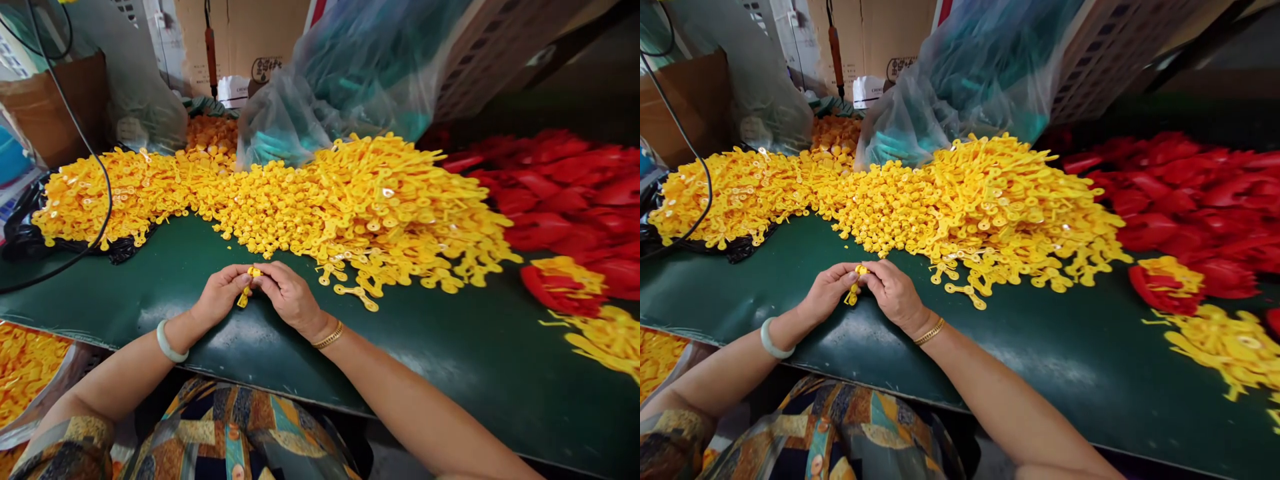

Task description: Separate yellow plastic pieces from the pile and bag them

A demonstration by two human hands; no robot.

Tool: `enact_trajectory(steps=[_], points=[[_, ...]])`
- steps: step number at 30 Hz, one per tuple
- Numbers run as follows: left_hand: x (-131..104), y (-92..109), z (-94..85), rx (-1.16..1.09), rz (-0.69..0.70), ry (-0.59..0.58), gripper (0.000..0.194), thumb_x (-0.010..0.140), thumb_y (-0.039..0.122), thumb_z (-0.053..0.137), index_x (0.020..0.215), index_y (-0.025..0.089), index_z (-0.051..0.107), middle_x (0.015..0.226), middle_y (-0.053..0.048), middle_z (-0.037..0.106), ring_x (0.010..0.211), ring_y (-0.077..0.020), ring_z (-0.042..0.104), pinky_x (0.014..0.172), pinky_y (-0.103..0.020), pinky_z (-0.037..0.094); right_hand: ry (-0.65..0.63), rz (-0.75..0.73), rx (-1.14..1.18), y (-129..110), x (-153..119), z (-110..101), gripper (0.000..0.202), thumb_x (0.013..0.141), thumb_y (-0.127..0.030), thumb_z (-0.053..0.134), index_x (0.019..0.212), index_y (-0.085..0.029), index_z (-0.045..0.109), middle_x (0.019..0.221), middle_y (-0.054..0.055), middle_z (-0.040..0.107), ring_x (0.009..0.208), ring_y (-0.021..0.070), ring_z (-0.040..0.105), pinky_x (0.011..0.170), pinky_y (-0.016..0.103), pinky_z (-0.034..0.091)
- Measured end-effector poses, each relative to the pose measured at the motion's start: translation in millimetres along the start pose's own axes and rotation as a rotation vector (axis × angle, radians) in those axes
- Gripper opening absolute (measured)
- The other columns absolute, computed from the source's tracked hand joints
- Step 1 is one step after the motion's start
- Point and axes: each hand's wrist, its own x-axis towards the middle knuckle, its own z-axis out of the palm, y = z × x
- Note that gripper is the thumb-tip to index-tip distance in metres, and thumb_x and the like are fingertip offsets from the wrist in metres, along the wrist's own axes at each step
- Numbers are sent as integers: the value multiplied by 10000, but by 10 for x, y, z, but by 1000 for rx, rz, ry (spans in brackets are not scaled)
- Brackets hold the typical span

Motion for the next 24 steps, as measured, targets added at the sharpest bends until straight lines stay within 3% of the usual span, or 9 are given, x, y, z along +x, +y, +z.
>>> enact_trajectory(steps=[6, 12, 16, 19, 22, 24], points=[[-97, -27, -26, 437, 230, 13, 327, 931, 321, 531, 1206, 209, 668, 1101, -77, 707, 988, -182, 642, 917, -309, 483, -5, 78, -38, -31, -21, 46, 207, 975, -318, 463, 1047, -219, 630, 940, 78, 682, 916, 214, 648, 873, 376, 521], [-108, -40, 2, 772, 356, 31, 374, 954, 269, 448, 1271, 158, 612, 1050, -113, 708, 943, -205, 647, 898, -352, 507, -6, 264, 83, -66, -18, 68, 244, 961, -384, 487, 960, -199, 645, 856, 65, 686, 762, 187, 664, 759, 331, 543], [-95, -51, -2, 663, 293, 15, 348, 948, 295, 471, 1228, 181, 643, 1062, -88, 710, 979, -194, 640, 918, -326, 492, -2, 426, 285, -133, -35, 114, 252, 934, -423, 524, 953, -202, 644, 784, 33, 676, 609, 153, 644, 590, 283, 546], [-83, -59, -14, 433, 173, -25, 322, 917, 333, 541, 1168, 180, 672, 1022, -70, 714, 931, -180, 639, 881, -309, 492, -15, 484, 343, -174, -42, 136, 245, 937, -413, 520, 972, -199, 633, 764, 22, 673, 583, 141, 634, 545, 263, 535], [-60, -65, -30, 107, -37, -68, 394, 832, 370, 668, 1160, 152, 653, 907, -57, 710, 803, -157, 640, 778, -292, 509, -129, 405, 238, -137, -19, 25, 259, 972, -389, 465, 970, -197, 638, 779, 19, 685, 611, 135, 635, 581, 259, 523], [-42, -56, -42, -31, -142, -48, 483, 761, 366, 746, 1173, 143, 631, 860, -48, 700, 756, -145, 639, 737, -282, 512, -200, 265, -14, -52, -8, -172, 274, 988, -357, 447, 942, -198, 665, 861, 41, 703, 741, 155, 651, 690, 279, 511]])
